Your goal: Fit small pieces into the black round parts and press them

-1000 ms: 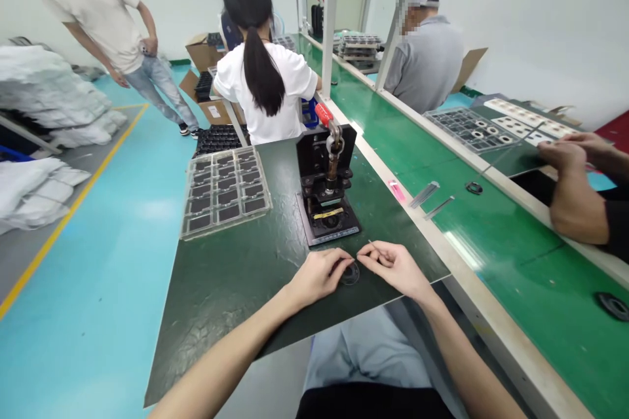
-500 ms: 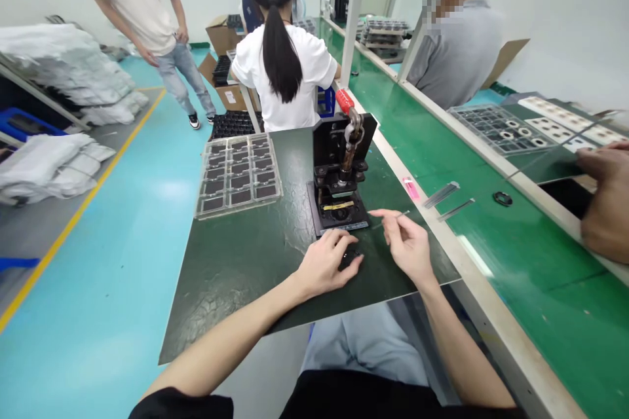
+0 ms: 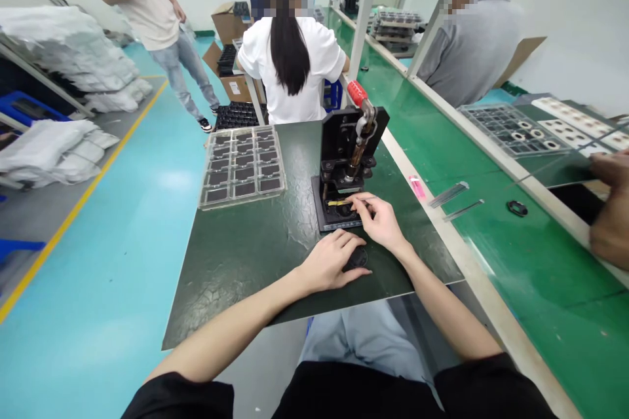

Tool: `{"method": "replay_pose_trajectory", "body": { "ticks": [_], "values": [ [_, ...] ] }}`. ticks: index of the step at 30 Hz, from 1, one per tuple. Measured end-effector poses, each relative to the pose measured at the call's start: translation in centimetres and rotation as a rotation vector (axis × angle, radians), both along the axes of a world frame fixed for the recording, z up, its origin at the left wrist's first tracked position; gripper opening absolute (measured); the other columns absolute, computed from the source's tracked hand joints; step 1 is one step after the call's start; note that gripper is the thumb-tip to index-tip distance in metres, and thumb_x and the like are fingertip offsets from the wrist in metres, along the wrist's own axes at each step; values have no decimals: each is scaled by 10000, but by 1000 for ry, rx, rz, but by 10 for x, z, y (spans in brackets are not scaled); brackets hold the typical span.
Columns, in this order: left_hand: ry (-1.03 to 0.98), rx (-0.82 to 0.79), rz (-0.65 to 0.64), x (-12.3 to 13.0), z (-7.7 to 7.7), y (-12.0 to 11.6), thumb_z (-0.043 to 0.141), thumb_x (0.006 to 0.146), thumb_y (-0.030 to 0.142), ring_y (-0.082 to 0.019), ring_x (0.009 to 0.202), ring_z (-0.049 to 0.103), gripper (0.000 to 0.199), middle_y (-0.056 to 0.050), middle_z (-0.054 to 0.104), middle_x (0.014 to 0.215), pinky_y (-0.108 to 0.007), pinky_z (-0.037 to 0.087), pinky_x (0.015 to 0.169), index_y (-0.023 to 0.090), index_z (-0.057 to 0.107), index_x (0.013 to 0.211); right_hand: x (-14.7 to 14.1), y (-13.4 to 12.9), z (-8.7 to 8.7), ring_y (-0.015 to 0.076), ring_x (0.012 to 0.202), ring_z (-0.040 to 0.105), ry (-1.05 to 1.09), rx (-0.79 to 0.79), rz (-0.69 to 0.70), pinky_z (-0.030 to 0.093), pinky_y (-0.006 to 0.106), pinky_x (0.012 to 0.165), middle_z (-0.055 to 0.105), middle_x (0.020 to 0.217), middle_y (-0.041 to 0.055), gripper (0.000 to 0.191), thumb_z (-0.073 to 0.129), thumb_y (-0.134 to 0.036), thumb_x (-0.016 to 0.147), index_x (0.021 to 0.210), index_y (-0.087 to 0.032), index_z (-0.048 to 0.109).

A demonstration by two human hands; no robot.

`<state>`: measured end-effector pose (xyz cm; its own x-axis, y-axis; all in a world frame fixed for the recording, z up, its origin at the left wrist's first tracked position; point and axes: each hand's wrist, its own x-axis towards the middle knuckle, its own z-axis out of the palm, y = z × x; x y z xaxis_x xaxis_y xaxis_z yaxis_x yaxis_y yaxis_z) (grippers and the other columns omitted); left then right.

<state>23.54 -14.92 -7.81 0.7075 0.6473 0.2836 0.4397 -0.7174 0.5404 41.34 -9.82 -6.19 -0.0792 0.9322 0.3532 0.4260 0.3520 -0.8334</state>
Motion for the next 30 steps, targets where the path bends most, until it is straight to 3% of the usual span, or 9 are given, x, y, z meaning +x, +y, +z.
{"method": "replay_pose_trajectory", "body": {
  "ticks": [3, 7, 9, 13, 19, 23, 27, 30],
  "values": [
    [-12, 2, 13, 0, 0, 1, 707, 897, 586, -309, 1100, 658, 559, -136, 702, 1171, -466, 572, 977, 175, 588, 1257, -1, -1, -1, 122, 526, 572, -48, 1, 4, 440, 280, 485, 774, 987, 90, 447, 477, -544, 1022, 899, -198, 731],
    [-29, -61, -17, -5, 1, 6, 787, 832, 575, -309, 1156, 660, 620, -124, 696, 1205, -460, 564, 1007, 209, 576, 1286, -3, 3, -3, 202, 813, 719, -113, 53, 29, 578, 326, 732, 785, 1037, 95, 355, 503, -459, 1026, 947, -215, 748],
    [-34, -114, -20, -8, 2, 10, 834, 792, 553, -306, 1163, 666, 653, -119, 694, 1220, -456, 562, 1013, 222, 572, 1290, -3, 6, -3, 221, 886, 729, -135, 82, 30, 589, 357, 827, 789, 1026, 91, 323, 512, -419, 1025, 924, -221, 747],
    [-51, -196, 10, -11, 5, 16, 888, 737, 516, -296, 1124, 693, 666, -105, 709, 1201, -445, 566, 996, 230, 588, 1258, -2, 12, -3, 202, 742, 689, -186, 73, 11, 587, 352, 768, 784, 963, 81, 264, 564, -393, 1002, 903, -228, 744],
    [-33, -226, 12, -10, 9, 17, 902, 737, 457, -291, 1128, 696, 620, -92, 742, 1165, -432, 568, 981, 214, 597, 1218, -7, 12, -5, 208, 755, 685, -178, 106, -18, 577, 352, 771, 777, 940, 96, 263, 560, -353, 995, 842, -215, 723],
    [-35, -232, 13, -10, 10, 17, 885, 767, 450, -278, 1144, 692, 578, -60, 773, 1124, -423, 558, 995, 228, 592, 1213, -7, 6, 1, 211, 791, 705, -73, 61, -75, 581, 329, 736, 758, 917, 94, 310, 541, -441, 1004, 864, -214, 698],
    [-22, -241, 18, -9, 8, 16, 892, 757, 464, -271, 1124, 702, 606, -59, 780, 1127, -409, 561, 982, 226, 582, 1221, 7, -20, 3, 204, 779, 702, 133, -9, -169, 564, 288, 643, 723, 856, 78, 365, 575, -550, 981, 907, -205, 666],
    [-18, -222, 29, -9, 7, 14, 873, 775, 486, -271, 1127, 701, 607, -68, 773, 1130, -405, 567, 972, 224, 578, 1236, 20, -54, -4, 175, 684, 666, 106, -97, -123, 525, 265, 577, 699, 787, 57, 363, 605, -548, 971, 871, -202, 655]
  ]
}}
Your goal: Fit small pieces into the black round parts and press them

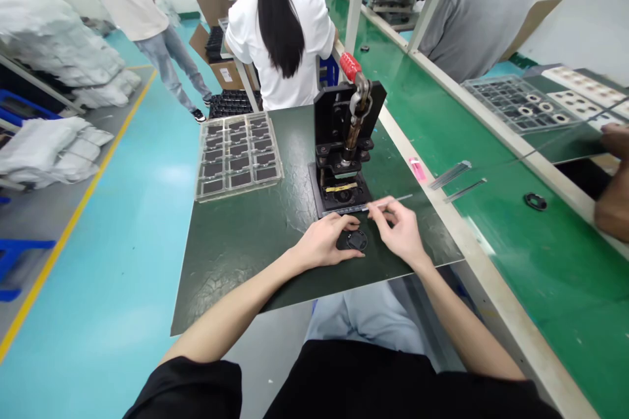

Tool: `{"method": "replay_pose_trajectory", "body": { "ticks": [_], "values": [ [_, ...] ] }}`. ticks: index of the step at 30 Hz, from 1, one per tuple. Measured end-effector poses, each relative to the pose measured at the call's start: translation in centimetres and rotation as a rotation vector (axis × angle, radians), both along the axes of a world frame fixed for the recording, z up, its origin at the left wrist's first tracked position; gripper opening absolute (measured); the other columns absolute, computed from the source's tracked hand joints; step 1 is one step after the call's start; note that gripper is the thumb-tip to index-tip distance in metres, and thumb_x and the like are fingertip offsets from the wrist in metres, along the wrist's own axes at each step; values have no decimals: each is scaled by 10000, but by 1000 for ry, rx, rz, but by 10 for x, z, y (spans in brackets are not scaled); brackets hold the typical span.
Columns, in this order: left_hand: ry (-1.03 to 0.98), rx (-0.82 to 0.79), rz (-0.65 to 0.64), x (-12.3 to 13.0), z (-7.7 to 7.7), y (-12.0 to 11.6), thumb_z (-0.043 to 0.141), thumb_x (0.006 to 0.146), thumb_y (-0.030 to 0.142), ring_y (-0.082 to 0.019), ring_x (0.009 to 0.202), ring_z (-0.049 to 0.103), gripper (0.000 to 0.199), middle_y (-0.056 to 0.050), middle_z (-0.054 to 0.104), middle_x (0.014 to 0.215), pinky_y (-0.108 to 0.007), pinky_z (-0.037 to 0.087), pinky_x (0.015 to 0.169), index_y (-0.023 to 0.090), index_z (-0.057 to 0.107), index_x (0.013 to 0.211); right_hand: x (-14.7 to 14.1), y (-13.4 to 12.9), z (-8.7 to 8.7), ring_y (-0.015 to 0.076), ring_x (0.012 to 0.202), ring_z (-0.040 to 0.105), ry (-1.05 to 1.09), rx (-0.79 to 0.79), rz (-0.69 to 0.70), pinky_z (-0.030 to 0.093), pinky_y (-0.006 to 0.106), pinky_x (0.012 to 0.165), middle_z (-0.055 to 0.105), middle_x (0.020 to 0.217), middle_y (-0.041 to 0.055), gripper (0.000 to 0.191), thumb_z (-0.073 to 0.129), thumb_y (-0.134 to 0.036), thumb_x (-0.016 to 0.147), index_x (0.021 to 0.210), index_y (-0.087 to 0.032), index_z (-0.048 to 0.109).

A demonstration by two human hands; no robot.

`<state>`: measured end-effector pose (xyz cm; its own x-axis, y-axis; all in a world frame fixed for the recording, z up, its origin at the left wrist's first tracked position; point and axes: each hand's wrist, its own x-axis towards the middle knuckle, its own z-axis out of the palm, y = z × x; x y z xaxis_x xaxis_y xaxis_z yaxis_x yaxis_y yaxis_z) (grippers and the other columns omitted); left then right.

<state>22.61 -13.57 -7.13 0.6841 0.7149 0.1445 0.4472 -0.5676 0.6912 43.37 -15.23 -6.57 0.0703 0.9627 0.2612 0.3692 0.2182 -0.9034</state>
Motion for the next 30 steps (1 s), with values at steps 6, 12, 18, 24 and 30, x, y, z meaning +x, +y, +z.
{"method": "replay_pose_trajectory", "body": {
  "ticks": [6, 12, 18, 24, 30],
  "values": [
    [9, 1, 21, 1, 1, -3, 849, 797, 503, -266, 1126, 700, 586, -70, 759, 1126, -402, 574, 973, 231, 580, 1241, 12, -40, -11, 117, 526, 538, -167, -47, 50, 431, 243, 504, 633, 691, 16, 318, 581, -453, 1002, 835, -190, 646],
    [-26, -6, 25, 2, -1, -2, 871, 781, 471, -258, 1083, 715, 573, -67, 760, 1096, -391, 582, 953, 221, 585, 1209, 8, -35, -12, 106, 526, 499, -260, 20, 111, 400, 240, 499, 637, 733, 18, 270, 546, -359, 1025, 829, -193, 629],
    [-34, -15, 16, 2, -4, -2, 855, 797, 472, -255, 1050, 726, 564, -75, 752, 1124, -399, 584, 948, 215, 576, 1214, 5, -36, -12, 130, 570, 515, -332, 119, 119, 431, 263, 560, 615, 725, 20, 246, 520, -318, 1040, 841, -202, 605],
    [-27, -6, 10, 2, -3, -1, 852, 800, 466, -264, 1059, 723, 569, -81, 755, 1116, -409, 579, 957, 203, 573, 1220, 3, -35, -9, 130, 562, 524, -348, 157, 134, 439, 261, 561, 616, 709, 15, 210, 534, -286, 1031, 850, -203, 601],
    [-18, -13, 21, 2, -2, -3, 866, 790, 453, -252, 1021, 732, 580, -68, 759, 1109, -395, 584, 936, 209, 569, 1224, 5, -28, -3, 118, 538, 551, -155, 133, -14, 445, 242, 523, 634, 694, 5, 218, 580, -357, 1020, 884, -199, 642]
  ]
}}
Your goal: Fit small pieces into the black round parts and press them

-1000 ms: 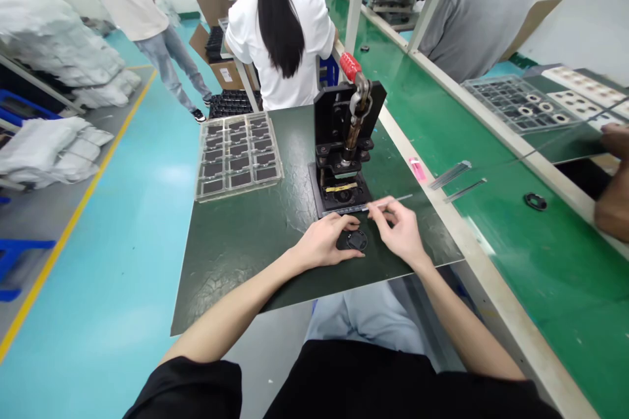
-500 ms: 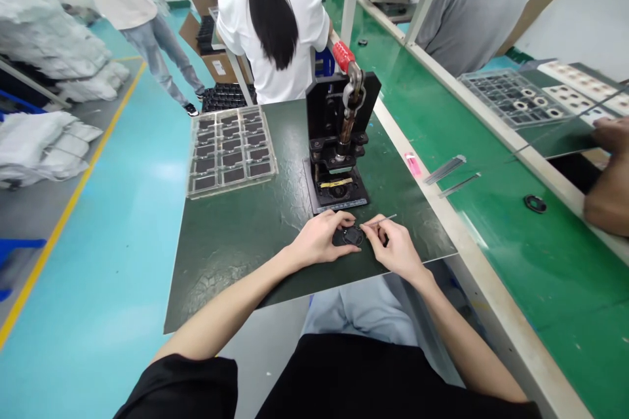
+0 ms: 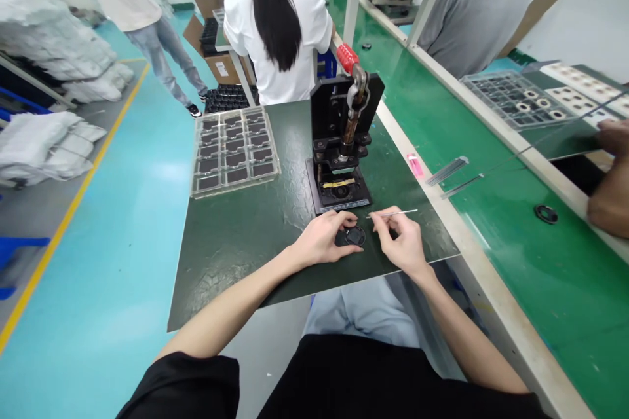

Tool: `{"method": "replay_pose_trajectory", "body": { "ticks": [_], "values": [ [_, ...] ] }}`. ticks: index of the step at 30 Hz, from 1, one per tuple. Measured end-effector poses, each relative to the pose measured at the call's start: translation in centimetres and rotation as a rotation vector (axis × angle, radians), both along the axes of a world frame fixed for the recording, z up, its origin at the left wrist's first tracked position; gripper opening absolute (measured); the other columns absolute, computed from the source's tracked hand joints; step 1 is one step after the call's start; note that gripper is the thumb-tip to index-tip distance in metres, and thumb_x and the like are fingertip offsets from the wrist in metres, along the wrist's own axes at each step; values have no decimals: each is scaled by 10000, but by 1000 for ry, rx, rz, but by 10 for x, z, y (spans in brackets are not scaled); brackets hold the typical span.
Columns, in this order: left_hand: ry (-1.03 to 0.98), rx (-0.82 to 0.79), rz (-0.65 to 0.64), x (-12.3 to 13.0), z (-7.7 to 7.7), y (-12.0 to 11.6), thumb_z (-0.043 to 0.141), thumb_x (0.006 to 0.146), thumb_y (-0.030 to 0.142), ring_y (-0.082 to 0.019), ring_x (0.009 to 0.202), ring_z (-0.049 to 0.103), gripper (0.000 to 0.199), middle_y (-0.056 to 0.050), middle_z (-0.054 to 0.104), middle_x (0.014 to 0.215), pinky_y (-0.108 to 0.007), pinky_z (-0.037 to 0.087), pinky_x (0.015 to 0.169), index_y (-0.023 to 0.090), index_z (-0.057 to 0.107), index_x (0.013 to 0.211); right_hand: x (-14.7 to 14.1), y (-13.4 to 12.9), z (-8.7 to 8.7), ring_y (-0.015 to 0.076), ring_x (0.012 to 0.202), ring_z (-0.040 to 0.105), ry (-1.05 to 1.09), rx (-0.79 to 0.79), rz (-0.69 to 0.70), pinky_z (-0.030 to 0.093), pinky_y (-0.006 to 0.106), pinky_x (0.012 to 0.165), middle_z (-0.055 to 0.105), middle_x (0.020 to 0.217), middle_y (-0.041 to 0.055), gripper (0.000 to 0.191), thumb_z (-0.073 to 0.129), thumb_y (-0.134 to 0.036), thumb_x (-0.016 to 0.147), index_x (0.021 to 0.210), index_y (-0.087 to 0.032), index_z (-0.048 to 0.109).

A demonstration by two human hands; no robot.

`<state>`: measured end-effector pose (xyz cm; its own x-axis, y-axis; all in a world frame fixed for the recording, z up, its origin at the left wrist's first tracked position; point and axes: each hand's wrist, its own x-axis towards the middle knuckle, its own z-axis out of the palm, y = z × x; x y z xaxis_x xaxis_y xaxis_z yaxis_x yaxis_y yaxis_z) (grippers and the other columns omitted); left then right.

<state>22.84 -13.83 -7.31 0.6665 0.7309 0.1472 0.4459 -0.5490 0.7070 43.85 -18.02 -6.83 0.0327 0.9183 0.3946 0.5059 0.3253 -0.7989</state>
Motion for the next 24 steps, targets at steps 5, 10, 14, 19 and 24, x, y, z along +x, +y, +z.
{"method": "replay_pose_trajectory", "body": {
  "ticks": [5, 10, 14, 19, 24],
  "values": [
    [-13, -2, 4, 0, 1, 0, 874, 782, 451, -249, 1006, 738, 567, -63, 760, 1100, -390, 588, 926, 213, 576, 1202, -14, 51, 15, 117, 533, 532, 12, 50, 1, 411, 255, 507, 670, 722, 26, 252, 600, -382, 989, 881, -180, 707],
    [-3, 18, 4, 1, 0, 1, 866, 789, 467, -257, 1019, 737, 560, -68, 761, 1107, -404, 586, 937, 210, 578, 1195, -30, 96, 10, 122, 505, 487, -108, -34, 67, 365, 270, 523, 641, 625, 20, 265, 619, -362, 941, 778, -169, 700],
    [3, 19, -3, 2, -1, 0, 858, 797, 475, -259, 1037, 730, 567, -74, 759, 1102, -406, 581, 950, 205, 573, 1206, -32, 101, 4, 131, 498, 487, -175, -27, 55, 342, 276, 537, 600, 583, 5, 250, 624, -368, 936, 782, -178, 678],
    [13, 7, 6, 2, 0, 0, 847, 802, 496, -264, 1065, 723, 560, -70, 757, 1104, -409, 579, 958, 221, 575, 1207, -29, 85, 12, 114, 489, 463, -77, 56, 47, 365, 265, 521, 593, 630, 4, 297, 572, -406, 976, 780, -190, 629],
    [-7, -31, 4, 2, 1, -1, 854, 792, 489, -260, 1056, 730, 609, -81, 756, 1127, -407, 582, 960, 215, 555, 1246, -7, 37, 10, 95, 460, 421, -63, 13, 84, 336, 253, 455, 576, 649, -4, 305, 569, -417, 1002, 786, -203, 594]
  ]
}}
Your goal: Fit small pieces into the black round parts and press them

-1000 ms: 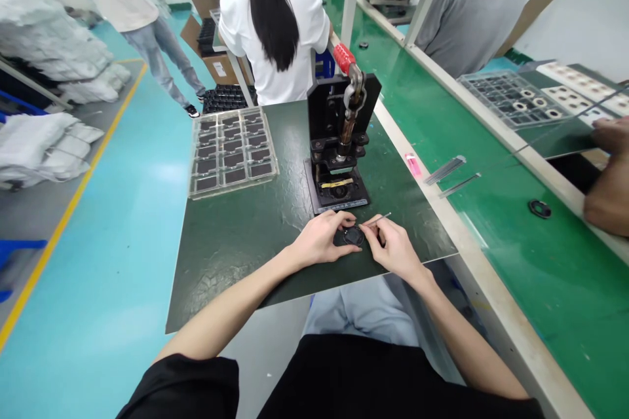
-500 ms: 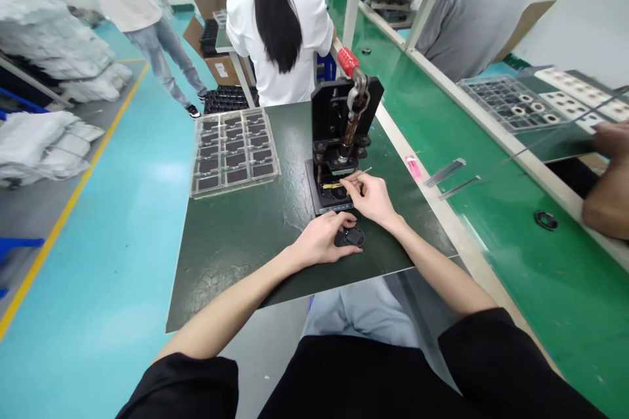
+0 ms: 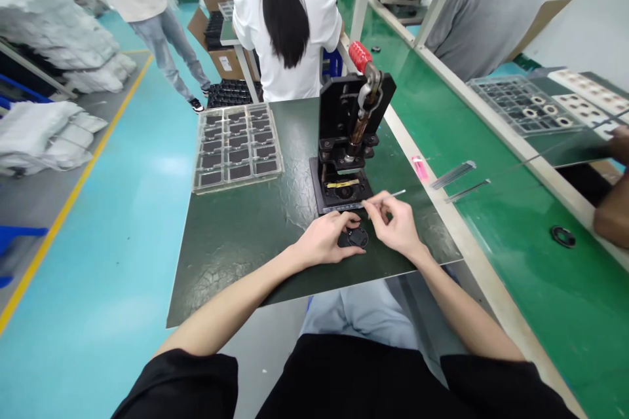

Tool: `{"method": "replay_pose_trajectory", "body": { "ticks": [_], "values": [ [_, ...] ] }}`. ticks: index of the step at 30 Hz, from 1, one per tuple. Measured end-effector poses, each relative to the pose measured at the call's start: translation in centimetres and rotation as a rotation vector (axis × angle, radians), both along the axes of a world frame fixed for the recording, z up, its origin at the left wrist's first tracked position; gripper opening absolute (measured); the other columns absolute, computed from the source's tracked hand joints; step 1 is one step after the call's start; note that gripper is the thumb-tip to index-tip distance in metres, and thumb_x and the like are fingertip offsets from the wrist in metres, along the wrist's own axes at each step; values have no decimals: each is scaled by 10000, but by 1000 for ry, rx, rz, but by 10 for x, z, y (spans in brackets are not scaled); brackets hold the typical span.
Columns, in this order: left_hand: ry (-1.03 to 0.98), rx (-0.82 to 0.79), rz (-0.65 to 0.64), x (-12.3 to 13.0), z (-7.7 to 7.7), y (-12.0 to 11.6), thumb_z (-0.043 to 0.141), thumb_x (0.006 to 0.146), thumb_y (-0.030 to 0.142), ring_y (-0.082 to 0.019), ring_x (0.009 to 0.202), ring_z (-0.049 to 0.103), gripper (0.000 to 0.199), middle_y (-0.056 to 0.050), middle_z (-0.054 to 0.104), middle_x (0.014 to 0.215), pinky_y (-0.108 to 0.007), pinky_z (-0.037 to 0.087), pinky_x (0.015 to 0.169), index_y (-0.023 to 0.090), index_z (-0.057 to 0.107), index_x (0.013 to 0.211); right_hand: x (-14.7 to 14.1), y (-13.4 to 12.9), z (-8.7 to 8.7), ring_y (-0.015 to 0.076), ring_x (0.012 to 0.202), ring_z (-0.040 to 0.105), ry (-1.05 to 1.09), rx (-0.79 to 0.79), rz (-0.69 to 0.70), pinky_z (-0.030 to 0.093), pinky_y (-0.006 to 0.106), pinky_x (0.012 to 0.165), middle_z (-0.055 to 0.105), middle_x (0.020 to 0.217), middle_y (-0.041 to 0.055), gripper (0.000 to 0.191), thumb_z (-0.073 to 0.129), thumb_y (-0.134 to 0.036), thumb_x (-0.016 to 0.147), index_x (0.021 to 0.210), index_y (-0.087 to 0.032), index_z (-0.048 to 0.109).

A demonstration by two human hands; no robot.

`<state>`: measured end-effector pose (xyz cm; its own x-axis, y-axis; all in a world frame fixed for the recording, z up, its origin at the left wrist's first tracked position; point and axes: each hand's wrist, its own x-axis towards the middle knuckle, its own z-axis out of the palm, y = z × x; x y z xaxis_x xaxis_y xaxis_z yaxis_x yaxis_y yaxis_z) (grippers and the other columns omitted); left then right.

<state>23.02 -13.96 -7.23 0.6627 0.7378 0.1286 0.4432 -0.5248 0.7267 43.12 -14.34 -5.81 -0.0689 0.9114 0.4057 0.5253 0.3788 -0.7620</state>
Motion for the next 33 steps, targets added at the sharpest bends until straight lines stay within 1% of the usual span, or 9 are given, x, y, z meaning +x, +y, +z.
{"method": "replay_pose_trajectory", "body": {
  "ticks": [3, 5, 8, 11, 16, 22, 26, 30, 33],
  "values": [
    [-15, -20, 13, 0, -1, -1, 860, 782, 488, -268, 1066, 732, 672, -87, 762, 1143, -423, 578, 972, 218, 516, 1293, 10, -25, -9, 93, 448, 432, -11, -83, 12, 329, 248, 435, 560, 631, -14, 314, 566, -427, 1009, 790, -203, 591],
    [-21, -33, 25, 1, -2, -1, 858, 780, 489, -270, 1068, 735, 719, -84, 764, 1139, -425, 581, 964, 223, 482, 1331, 12, -32, -13, 93, 449, 438, -22, -95, 13, 328, 247, 434, 555, 627, -17, 311, 561, -426, 1010, 799, -201, 599],
    [-18, -36, 34, 1, -3, -2, 855, 777, 494, -275, 1059, 741, 784, -82, 761, 1113, -422, 586, 948, 212, 435, 1376, 11, -31, -13, 94, 456, 439, -74, -85, 58, 342, 250, 456, 580, 646, -10, 280, 562, -390, 1006, 807, -200, 611],
    [-11, -29, 31, 1, -4, -2, 847, 782, 501, -277, 1051, 745, 806, -81, 755, 1110, -428, 584, 956, 208, 411, 1394, 10, -28, -12, 105, 478, 465, -126, -74, 102, 372, 254, 496, 588, 651, -8, 235, 566, -338, 1000, 816, -201, 615],
    [-2, -13, 26, 1, -2, -2, 843, 790, 483, -287, 1041, 746, 787, -93, 755, 1103, -434, 591, 933, 188, 418, 1383, 10, -30, -13, 123, 522, 524, -174, -50, 96, 398, 254, 528, 600, 660, -2, 201, 555, -300, 1005, 838, -203, 611],
    [-8, -31, 41, 1, -1, -3, 839, 789, 474, -278, 1034, 749, 778, -79, 760, 1099, -420, 590, 921, 221, 413, 1389, 9, -31, -15, 171, 644, 619, -313, 76, 108, 446, 291, 606, 662, 742, 38, 167, 528, -233, 1007, 856, -209, 596],
    [-20, -54, 52, 2, -2, -3, 843, 776, 472, -272, 984, 756, 803, -71, 764, 1069, -412, 590, 886, 221, 395, 1394, 8, -31, -17, 204, 719, 628, -427, 128, 151, 443, 316, 625, 659, 778, 64, 203, 481, -216, 1029, 848, -214, 574],
    [-28, -67, 64, 2, -3, -3, 845, 760, 466, -255, 915, 756, 795, -57, 764, 1033, -389, 584, 833, 226, 400, 1374, 6, -30, -19, 216, 732, 617, -389, 103, 173, 466, 330, 649, 641, 775, 68, 217, 459, -213, 1028, 834, -223, 556],
    [-36, -75, 75, 3, -4, -3, 848, 750, 462, -235, 847, 747, 753, -52, 766, 1014, -364, 575, 783, 220, 419, 1320, 7, -29, -18, 184, 677, 610, -263, 45, 184, 474, 307, 624, 628, 744, 44, 224, 500, -247, 1026, 812, -220, 560]
  ]
}}
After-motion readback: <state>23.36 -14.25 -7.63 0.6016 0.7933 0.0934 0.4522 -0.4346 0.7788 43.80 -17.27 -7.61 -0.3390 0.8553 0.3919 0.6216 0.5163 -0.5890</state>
